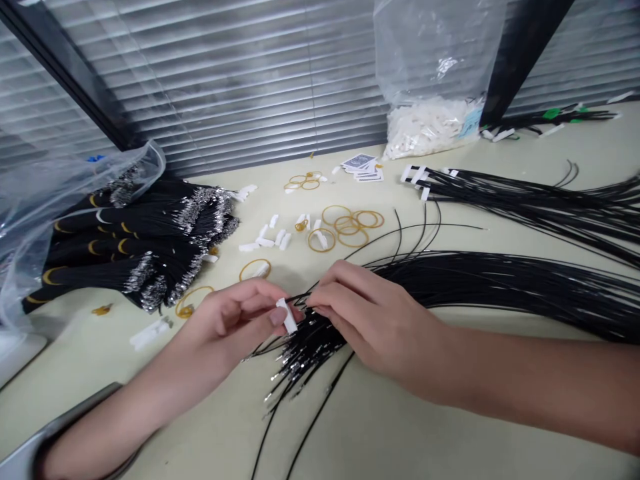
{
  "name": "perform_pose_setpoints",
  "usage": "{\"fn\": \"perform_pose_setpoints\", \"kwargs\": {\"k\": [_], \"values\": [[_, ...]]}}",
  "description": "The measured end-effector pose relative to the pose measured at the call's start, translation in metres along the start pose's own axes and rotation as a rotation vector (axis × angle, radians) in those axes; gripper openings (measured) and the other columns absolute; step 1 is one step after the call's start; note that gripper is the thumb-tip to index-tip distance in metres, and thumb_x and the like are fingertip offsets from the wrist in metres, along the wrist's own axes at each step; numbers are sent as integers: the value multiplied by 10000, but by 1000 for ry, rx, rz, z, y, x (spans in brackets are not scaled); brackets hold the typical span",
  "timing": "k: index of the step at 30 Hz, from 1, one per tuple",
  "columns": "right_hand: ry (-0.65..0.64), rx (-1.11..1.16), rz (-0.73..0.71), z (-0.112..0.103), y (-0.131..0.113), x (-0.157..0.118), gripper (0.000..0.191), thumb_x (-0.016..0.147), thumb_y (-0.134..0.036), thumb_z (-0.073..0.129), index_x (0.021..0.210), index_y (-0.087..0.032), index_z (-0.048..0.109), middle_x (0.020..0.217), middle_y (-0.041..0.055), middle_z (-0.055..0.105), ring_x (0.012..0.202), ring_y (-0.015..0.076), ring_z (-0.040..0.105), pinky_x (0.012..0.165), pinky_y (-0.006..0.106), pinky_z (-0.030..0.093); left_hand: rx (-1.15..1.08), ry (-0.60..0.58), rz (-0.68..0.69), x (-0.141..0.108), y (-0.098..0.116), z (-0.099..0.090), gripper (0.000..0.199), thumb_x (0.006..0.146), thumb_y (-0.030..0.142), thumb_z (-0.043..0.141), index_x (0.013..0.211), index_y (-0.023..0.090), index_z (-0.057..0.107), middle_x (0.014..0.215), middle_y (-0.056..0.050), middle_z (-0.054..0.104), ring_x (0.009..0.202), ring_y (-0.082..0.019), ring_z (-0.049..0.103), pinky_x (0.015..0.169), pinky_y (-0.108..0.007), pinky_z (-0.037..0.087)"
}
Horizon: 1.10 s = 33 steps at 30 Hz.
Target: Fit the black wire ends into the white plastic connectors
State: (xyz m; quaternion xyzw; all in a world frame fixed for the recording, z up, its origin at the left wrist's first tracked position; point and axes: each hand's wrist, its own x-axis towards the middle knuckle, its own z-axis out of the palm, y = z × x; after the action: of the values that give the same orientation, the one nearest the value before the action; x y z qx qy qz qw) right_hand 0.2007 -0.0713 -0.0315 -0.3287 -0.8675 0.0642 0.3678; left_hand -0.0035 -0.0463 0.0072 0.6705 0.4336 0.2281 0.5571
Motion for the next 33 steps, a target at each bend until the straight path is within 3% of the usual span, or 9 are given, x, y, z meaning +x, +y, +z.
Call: {"fn": "perform_pose_setpoints", "kwargs": {"k": [12, 20, 28, 33], "values": [[13, 15, 0, -1, -5, -1, 138, 882, -68, 435, 992, -152, 434, 861, 11, 509, 760, 101, 460, 676, 219, 405, 34, -36, 57, -4, -1, 2, 83, 863, 194, 568, 886, 206, 647, 778, 13, 661, 720, -67, 604, 655, -100, 483], [75, 164, -8, 1, -4, -1, 263, 903, -97, 436, 1154, -166, 396, 1014, 27, 576, 908, 73, 527, 775, 155, 427, 47, -41, 61, -2, 0, 4, 84, 869, 201, 568, 886, 216, 649, 806, 28, 668, 739, -63, 605, 671, -106, 481], [105, 192, 51, -1, -6, 1, 244, 905, -108, 442, 1110, -235, 410, 867, -18, 580, 737, 63, 541, 674, 149, 434, 85, -64, 75, -2, -2, 1, 89, 875, 214, 558, 914, 206, 637, 810, 9, 664, 729, -75, 593, 663, -127, 487], [108, 172, 23, -1, -6, -1, 307, 887, -126, 476, 1176, -182, 389, 904, 3, 585, 746, 61, 528, 695, 148, 425, 102, -69, 85, -4, -4, 0, 88, 874, 237, 564, 904, 213, 643, 796, 10, 659, 717, -76, 592, 654, -130, 486]]}}
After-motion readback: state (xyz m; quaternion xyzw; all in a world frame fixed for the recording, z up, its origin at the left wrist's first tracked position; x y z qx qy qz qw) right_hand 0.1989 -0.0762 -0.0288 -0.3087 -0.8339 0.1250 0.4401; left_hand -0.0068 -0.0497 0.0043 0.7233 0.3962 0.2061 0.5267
